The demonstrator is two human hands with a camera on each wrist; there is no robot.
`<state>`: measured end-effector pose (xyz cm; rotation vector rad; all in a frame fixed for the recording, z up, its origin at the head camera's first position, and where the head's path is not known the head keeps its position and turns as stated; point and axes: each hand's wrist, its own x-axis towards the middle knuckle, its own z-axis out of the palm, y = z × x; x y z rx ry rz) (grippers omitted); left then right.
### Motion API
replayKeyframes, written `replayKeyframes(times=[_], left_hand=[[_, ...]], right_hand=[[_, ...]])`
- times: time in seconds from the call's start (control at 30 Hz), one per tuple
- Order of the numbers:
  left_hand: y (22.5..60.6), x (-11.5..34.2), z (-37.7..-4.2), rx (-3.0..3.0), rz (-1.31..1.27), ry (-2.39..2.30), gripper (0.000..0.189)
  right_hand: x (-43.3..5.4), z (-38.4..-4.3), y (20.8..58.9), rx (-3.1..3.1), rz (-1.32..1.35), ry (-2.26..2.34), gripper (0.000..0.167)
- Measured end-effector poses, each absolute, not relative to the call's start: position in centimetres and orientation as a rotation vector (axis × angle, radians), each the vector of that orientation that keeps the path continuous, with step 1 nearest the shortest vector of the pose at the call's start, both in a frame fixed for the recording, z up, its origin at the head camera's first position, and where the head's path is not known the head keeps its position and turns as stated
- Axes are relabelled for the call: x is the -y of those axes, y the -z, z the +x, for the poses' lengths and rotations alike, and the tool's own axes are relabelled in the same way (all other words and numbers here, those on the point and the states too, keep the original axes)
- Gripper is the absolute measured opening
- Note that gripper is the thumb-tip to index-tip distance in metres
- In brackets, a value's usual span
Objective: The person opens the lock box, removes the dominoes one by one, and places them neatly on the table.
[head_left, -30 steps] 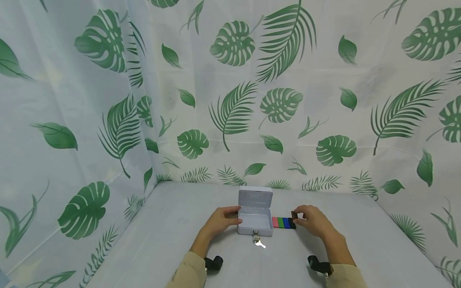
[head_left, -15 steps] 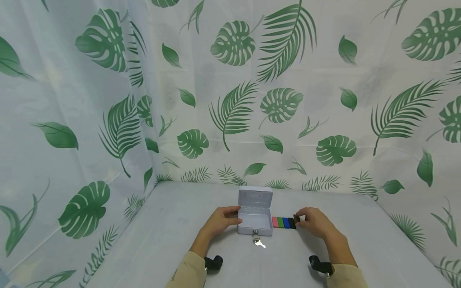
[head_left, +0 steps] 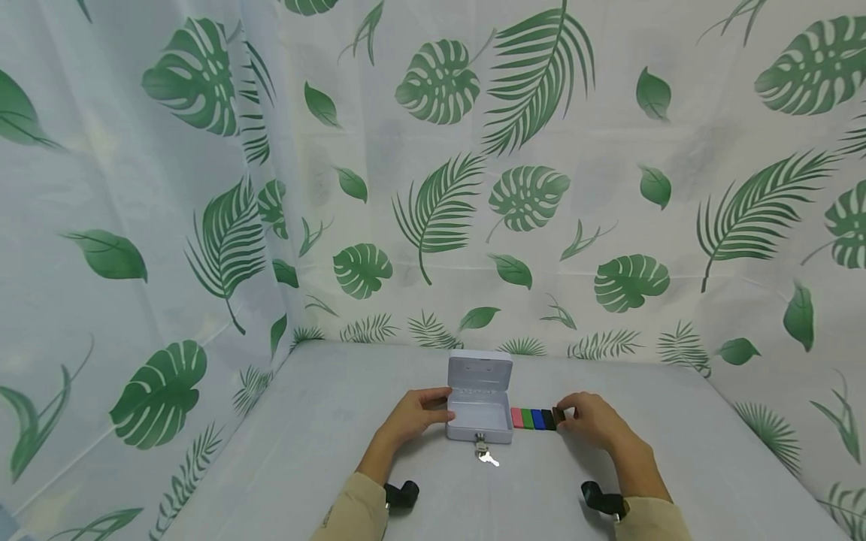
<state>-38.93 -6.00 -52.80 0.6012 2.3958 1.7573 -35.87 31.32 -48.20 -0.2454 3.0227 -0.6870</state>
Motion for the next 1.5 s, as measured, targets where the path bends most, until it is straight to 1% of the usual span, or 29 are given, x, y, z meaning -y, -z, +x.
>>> replayKeyframes(times=[0.27,0.87,1.37,1.5], left_hand=[[52.75,5.97,-38.87,-2.392,0.595,-1.762,0.054],[52.67,5.93,-38.82,-2.414,0.594,-1.714,0.057],[52.80,5.99,-38.90,-2.391,0.603,-1.748,0.055],[52.76,6.01,-38.90,-2.409,0.593,-1.731,0.055]], right_hand=[[-31.42,-35.96,48.51,-3.008,-0.202,0.694,0.031],[-31.15,-36.05,48.58,-3.013,-0.221,0.690,0.029],[-30.92,-35.95,48.72,-3.009,-0.196,0.702,0.031],[-30.99,-35.80,48.66,-3.005,-0.186,0.725,0.035]])
